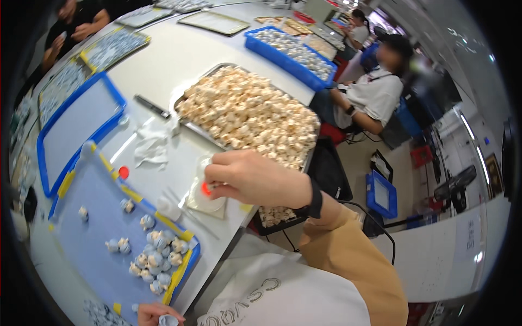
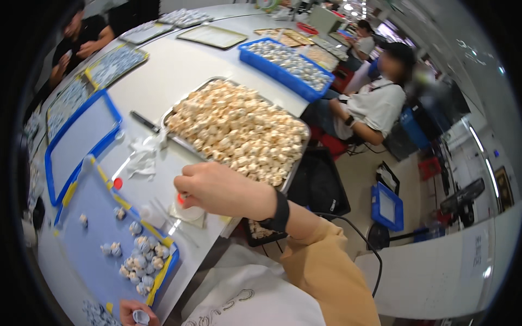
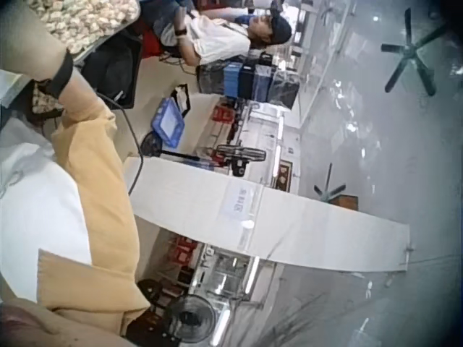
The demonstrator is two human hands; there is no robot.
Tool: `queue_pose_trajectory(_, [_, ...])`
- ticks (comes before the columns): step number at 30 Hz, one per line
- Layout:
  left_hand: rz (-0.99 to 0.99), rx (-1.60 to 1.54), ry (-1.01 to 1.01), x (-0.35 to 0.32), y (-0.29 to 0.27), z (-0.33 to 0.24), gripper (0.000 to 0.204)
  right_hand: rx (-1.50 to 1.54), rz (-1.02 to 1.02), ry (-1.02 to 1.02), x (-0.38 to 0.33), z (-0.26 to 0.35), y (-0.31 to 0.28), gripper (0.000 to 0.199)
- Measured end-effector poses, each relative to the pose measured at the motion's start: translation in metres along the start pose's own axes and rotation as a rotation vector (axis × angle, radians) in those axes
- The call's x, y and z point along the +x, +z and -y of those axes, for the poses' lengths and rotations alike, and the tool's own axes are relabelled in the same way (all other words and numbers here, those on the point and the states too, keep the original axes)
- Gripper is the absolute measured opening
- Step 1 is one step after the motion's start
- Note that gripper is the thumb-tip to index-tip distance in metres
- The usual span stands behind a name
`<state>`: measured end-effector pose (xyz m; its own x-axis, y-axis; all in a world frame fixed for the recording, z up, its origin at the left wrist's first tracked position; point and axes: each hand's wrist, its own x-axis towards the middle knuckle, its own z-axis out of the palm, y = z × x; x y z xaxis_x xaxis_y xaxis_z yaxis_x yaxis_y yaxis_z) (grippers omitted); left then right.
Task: The person assembles small, two-part figurines by picking up a light blue base and a beige top, applying a small amount of liquid adhesive from a bottle, and pressing the parts together. The completed figures are placed onto a blue tray. The process is repeated continuously in a workshop setting.
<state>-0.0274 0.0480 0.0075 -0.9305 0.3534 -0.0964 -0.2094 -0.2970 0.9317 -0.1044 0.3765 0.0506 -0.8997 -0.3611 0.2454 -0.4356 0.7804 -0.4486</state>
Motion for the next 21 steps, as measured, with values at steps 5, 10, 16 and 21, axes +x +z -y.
queue_pose_trajectory(5, [-0.008, -0.042, -0.018, 0.008, 0.017, -0.005, 0.044, 0.349, -0.355, 0.060, -0.018, 0.021, 0.012, 0.020])
queue_pose_trajectory(10, [0.034, -0.082, -0.082, 0.022, 0.025, 0.003, 0.053, 0.813, -0.330, -0.222, -0.025, 0.077, 0.043, 0.037])
queue_pose_trajectory(16, [0.091, -0.231, -0.093, 0.023, 0.025, -0.010, 0.042, 0.950, -0.301, -0.358, -0.019, 0.098, 0.065, 0.042])
queue_pose_trajectory(21, [0.082, -0.082, -0.100, 0.023, 0.030, -0.005, 0.043, 0.773, -0.344, -0.266, -0.024, 0.105, 0.054, 0.032])
